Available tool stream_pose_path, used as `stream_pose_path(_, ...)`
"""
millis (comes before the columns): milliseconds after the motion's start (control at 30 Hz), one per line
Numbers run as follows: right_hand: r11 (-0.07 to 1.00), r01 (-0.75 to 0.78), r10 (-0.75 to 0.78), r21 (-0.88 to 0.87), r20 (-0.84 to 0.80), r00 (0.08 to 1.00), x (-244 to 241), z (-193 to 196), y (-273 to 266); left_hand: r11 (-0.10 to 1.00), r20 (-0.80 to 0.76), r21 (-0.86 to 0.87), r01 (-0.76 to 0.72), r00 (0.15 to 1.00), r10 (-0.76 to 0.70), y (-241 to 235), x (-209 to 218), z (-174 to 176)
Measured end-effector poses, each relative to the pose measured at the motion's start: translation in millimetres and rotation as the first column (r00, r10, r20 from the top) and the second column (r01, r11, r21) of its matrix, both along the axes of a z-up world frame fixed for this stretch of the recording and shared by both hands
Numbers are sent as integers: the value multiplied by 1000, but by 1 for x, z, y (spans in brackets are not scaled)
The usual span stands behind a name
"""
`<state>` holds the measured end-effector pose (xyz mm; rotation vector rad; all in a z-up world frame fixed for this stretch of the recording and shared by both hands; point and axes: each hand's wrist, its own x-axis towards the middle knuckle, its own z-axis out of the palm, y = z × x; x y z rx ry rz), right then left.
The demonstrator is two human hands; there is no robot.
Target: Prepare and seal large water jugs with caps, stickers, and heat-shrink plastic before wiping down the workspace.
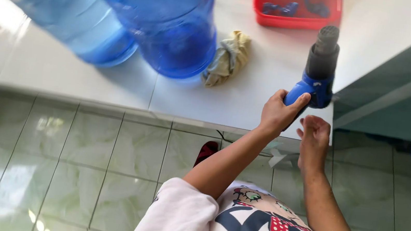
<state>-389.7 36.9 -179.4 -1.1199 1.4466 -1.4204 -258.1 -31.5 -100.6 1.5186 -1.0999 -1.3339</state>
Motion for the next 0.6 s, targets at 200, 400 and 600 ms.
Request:
stream_pose_path(200,952,-304,262,-28,585,767,44,45,-8,990,-3,-125,-72,997,72,38,75,57)
stream_pose_path(400,751,-552,653,-362,529,542,89,93,-6,918,-450,-396,-4,873,-190,66,164,78)
stream_pose_path(600,341,-766,938,-546,147,312,170,207,12,915,-840,-404,-19,405,-362,85,239,95)
